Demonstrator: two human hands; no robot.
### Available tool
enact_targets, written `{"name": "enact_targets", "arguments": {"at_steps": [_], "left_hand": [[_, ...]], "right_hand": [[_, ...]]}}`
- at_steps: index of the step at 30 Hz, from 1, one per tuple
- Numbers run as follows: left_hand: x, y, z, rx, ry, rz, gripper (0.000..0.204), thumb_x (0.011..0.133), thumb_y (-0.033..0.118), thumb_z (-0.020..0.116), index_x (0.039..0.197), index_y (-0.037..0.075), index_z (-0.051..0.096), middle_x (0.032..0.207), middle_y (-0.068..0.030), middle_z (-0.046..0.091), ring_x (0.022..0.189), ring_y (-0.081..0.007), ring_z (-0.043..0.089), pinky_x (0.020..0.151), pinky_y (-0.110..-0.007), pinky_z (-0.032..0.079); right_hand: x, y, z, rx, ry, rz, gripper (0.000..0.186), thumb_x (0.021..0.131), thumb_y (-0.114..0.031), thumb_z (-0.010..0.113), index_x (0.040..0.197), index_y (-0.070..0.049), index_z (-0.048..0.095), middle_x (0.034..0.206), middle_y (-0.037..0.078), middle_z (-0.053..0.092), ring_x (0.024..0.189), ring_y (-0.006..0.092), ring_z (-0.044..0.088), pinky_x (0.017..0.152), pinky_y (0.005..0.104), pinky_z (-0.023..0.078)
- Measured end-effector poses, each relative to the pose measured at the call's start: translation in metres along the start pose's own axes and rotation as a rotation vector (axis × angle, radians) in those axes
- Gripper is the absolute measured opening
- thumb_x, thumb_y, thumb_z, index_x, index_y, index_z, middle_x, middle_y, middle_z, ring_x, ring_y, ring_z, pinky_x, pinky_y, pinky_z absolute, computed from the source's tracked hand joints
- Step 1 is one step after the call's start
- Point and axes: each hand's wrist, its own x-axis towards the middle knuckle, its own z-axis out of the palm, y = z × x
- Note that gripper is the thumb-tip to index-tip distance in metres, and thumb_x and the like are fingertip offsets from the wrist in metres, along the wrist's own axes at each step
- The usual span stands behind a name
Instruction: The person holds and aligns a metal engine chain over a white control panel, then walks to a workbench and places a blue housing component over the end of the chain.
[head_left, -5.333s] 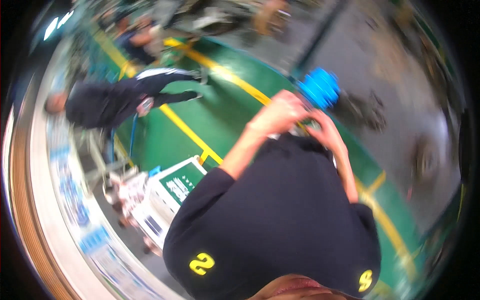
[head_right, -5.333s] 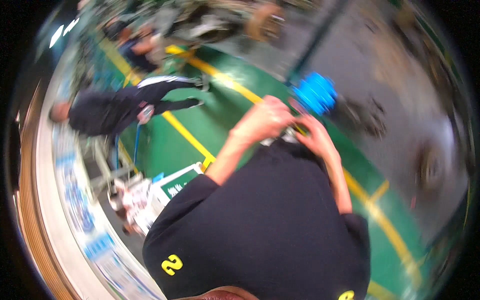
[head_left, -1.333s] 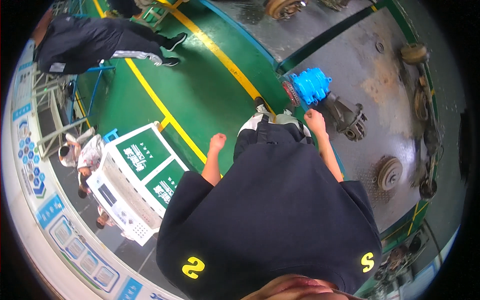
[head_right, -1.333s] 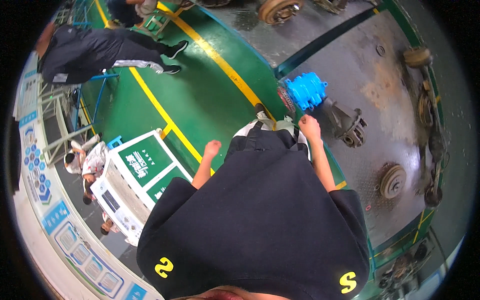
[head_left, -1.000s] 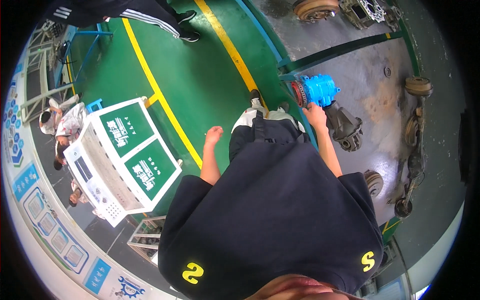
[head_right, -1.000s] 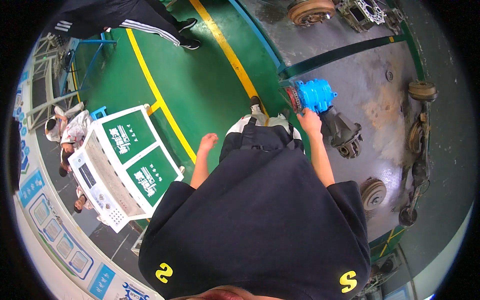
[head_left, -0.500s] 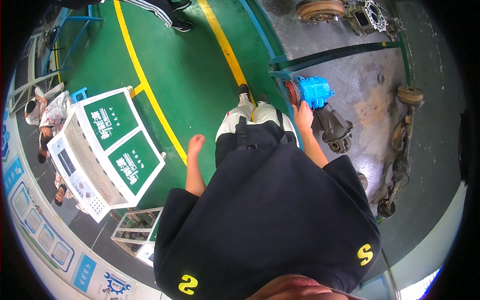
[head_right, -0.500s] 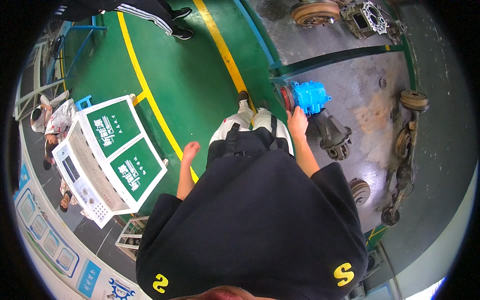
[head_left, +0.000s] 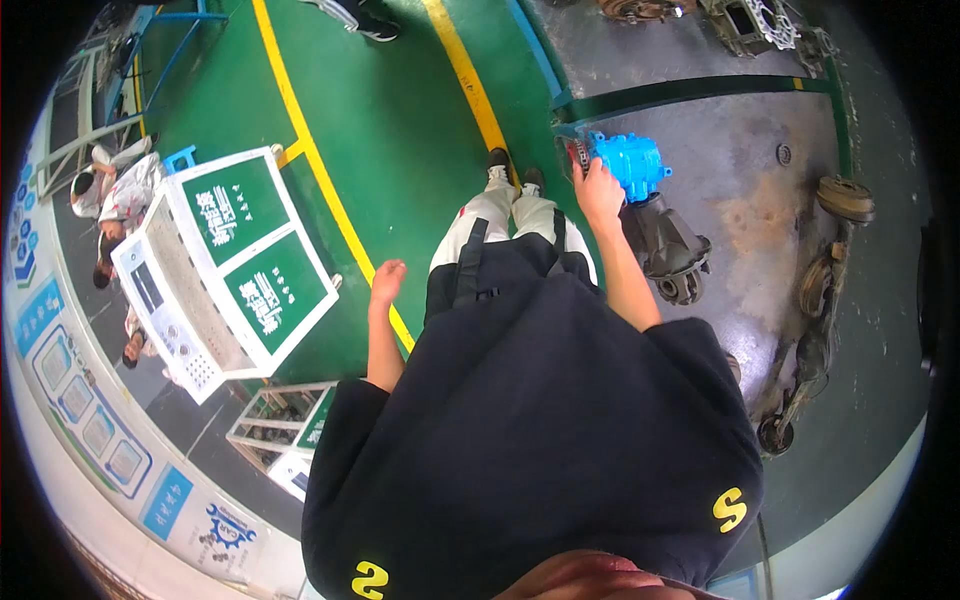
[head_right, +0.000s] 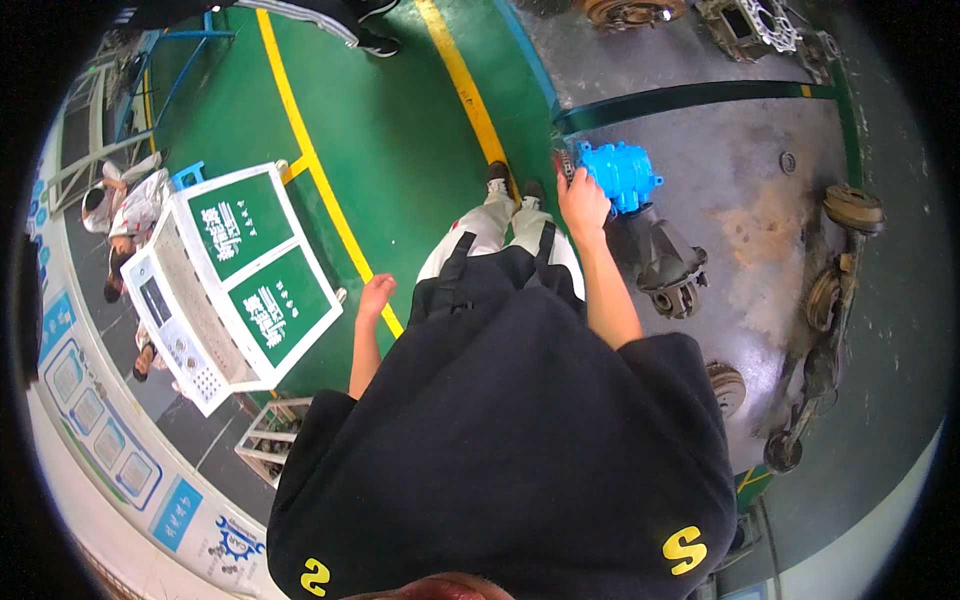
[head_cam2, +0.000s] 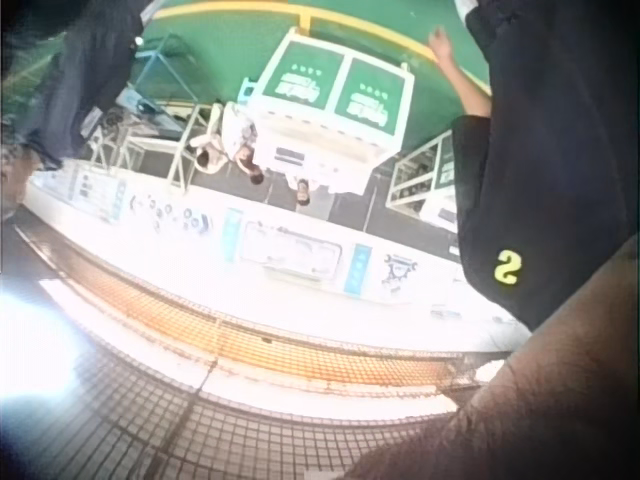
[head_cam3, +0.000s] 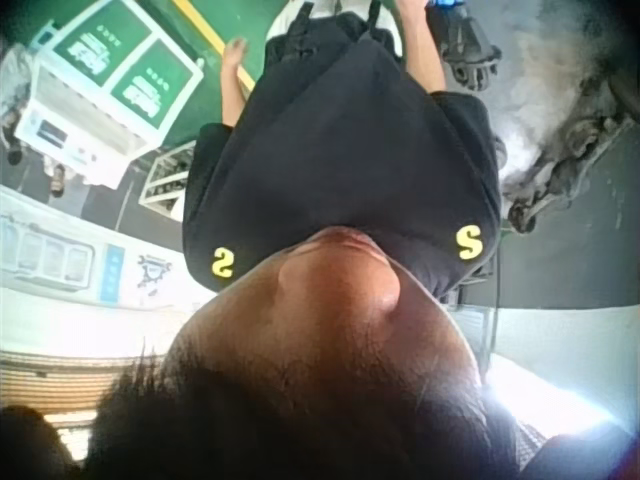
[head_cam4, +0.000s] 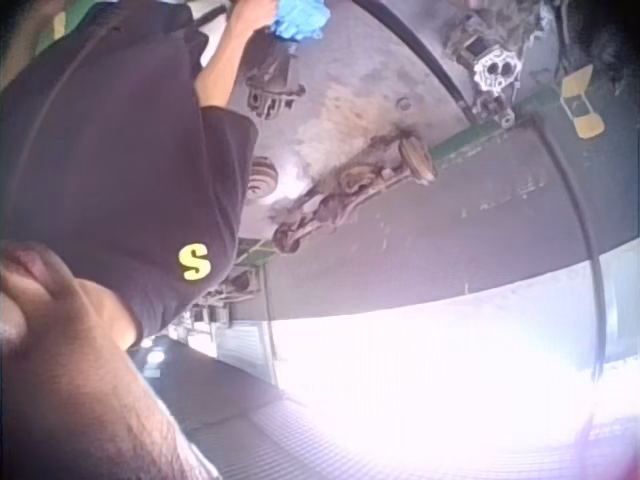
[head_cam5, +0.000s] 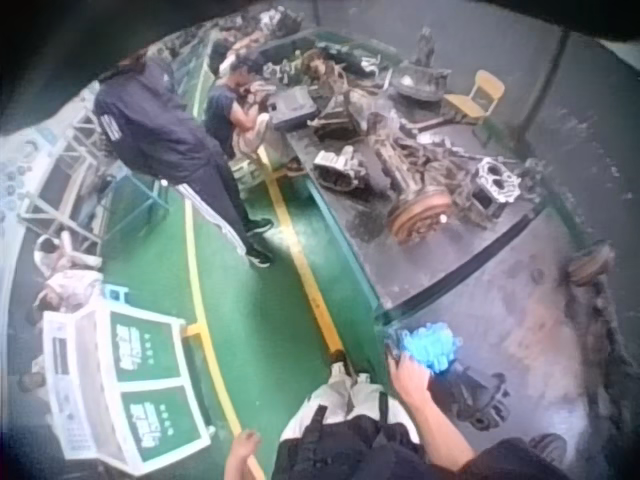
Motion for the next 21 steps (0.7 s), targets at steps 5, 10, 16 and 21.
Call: {"name": "enact_targets", "arguments": {"at_steps": [5,10,16,21], "left_hand": [[-0.018,-0.009,0.012,0.069,0.038,0.076,0.035,0.091,0.026,0.057,0.118,0.003,0.060,0.100,-0.0065,0.068,0.086,-0.0159,0.064,0.070,-0.029,0.048],[-0.049,-0.036,0.005,0.010,0.096,0.062,0.035,0.090,0.025,0.057,0.117,0.002,0.060,0.101,-0.0099,0.068,0.089,-0.0180,0.064,0.077,-0.030,0.048],[-0.049,-0.065,0.013,-0.044,0.071,-0.071,0.034,0.090,0.025,0.057,0.115,0.001,0.061,0.097,-0.0111,0.069,0.086,-0.0193,0.064,0.080,-0.032,0.049],[-0.022,-0.160,-0.007,0.143,-0.056,0.362,0.028,0.089,0.027,0.057,0.109,0.008,0.063,0.088,-0.0073,0.067,0.081,-0.0207,0.063,0.073,-0.035,0.050]], "right_hand": [[-0.030,0.033,0.022,0.001,0.063,-0.084,0.039,0.093,-0.043,0.051,0.090,-0.004,0.050,0.080,0.019,0.063,0.071,0.0385,0.065,0.060,0.0518,0.052],[-0.079,0.078,0.070,-0.187,-0.325,0.035,0.032,0.094,-0.035,0.047,0.097,-0.005,0.058,0.089,0.018,0.067,0.078,0.0380,0.067,0.065,0.0497,0.054],[-0.047,0.038,0.006,0.059,0.064,-0.131,0.034,0.089,-0.037,0.058,0.091,-0.004,0.053,0.075,0.018,0.065,0.069,0.0376,0.065,0.059,0.0479,0.053],[-0.007,-0.015,-0.021,0.062,0.062,-0.156,0.051,0.089,-0.047,0.056,0.109,-0.002,0.048,0.078,0.022,0.066,0.069,0.0400,0.066,0.059,0.0504,0.052]]}}
